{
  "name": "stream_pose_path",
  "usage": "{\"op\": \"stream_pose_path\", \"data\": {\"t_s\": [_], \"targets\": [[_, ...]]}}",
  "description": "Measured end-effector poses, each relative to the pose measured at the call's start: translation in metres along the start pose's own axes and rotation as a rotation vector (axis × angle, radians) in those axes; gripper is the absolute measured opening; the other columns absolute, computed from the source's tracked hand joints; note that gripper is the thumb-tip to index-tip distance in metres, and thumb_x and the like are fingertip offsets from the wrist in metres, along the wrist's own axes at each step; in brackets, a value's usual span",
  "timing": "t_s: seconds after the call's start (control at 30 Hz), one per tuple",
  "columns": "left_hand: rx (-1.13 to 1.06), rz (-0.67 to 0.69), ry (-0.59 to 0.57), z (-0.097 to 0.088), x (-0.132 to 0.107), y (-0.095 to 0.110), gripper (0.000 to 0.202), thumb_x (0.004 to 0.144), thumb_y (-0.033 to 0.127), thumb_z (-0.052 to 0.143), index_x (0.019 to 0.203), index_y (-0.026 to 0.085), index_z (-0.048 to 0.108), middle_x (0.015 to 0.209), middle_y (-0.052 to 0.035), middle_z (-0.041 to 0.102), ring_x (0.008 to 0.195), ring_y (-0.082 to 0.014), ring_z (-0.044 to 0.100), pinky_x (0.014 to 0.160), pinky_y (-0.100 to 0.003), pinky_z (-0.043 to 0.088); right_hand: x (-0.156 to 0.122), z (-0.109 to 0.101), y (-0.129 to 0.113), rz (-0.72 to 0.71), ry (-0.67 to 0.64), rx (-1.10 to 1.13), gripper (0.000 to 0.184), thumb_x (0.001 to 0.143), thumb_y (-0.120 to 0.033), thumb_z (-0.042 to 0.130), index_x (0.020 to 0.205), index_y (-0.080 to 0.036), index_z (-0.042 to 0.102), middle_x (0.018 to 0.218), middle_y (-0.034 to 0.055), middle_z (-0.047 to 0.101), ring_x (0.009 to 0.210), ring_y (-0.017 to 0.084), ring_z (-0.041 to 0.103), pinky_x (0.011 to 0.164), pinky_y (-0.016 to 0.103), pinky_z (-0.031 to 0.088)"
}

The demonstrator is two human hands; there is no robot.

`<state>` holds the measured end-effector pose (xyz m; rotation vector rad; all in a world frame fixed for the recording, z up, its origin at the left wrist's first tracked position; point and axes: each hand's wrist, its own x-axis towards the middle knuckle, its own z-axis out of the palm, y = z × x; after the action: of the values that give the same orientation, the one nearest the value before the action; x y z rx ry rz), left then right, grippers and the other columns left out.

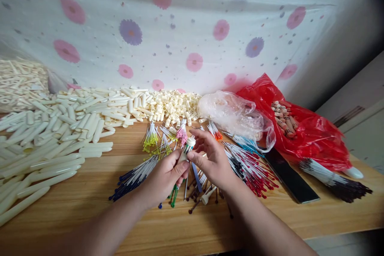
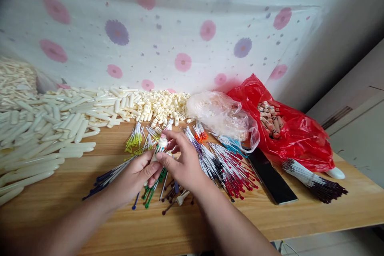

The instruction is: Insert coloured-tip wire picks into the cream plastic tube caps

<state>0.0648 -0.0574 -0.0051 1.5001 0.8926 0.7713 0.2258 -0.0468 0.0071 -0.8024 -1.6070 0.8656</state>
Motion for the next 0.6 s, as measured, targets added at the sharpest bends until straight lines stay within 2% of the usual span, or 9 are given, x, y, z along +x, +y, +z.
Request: {"op": "stream_pose_path", "data": {"t_s": [0.07,0.17,0.47,0.6], "targets": [[-0.097,-0.029,-0.024,0.0001,-0.0008,0.0008,0.033,0.087,0.05,0.047,0.086,0.018,0.047,0.064,0.005,0.045,0.051,-0.0079,0.041,0.049,-0.022,0.036,0.0005,-0.006,-0.0011,-0.116,-0.007,-0.099,0.037,0.083,-0.023,0.061,0.119,-0.027,0.056,0.109,0.0059,0.055,0.091,0.017,0.056,0.077,0.034,0.049],[-0.223,-0.075,-0.047,0.0004,-0.0015,-0.0022,0.035,0.085,0.052,0.052,0.086,0.017,0.047,0.063,0.0053,0.045,0.049,-0.0061,0.039,0.046,-0.02,0.033,0.0024,-0.011,-0.002,-0.182,-0.021,-0.151,0.029,0.086,-0.022,0.057,0.114,-0.027,0.061,0.111,0.0073,0.057,0.102,0.019,0.056,0.086,0.039,0.048],[-0.375,-0.129,-0.006,0.0032,-0.0035,-0.0006,0.037,0.079,0.05,0.062,0.078,0.017,0.045,0.059,0.0063,0.045,0.044,-0.0037,0.036,0.043,-0.017,0.028,0.0059,-0.0112,0.0007,-0.13,-0.041,-0.073,0.024,0.087,-0.022,0.056,0.11,-0.025,0.065,0.111,0.008,0.062,0.112,0.019,0.055,0.097,0.042,0.043],[-0.42,-0.131,-0.002,0.0042,-0.0043,0.0019,0.035,0.079,0.047,0.063,0.081,0.017,0.046,0.057,0.0067,0.045,0.043,-0.0035,0.035,0.042,-0.016,0.027,0.0049,-0.0076,0.0052,-0.094,-0.026,0.028,0.024,0.086,-0.024,0.057,0.109,-0.025,0.065,0.111,0.0077,0.063,0.106,0.019,0.059,0.091,0.039,0.047]]}}
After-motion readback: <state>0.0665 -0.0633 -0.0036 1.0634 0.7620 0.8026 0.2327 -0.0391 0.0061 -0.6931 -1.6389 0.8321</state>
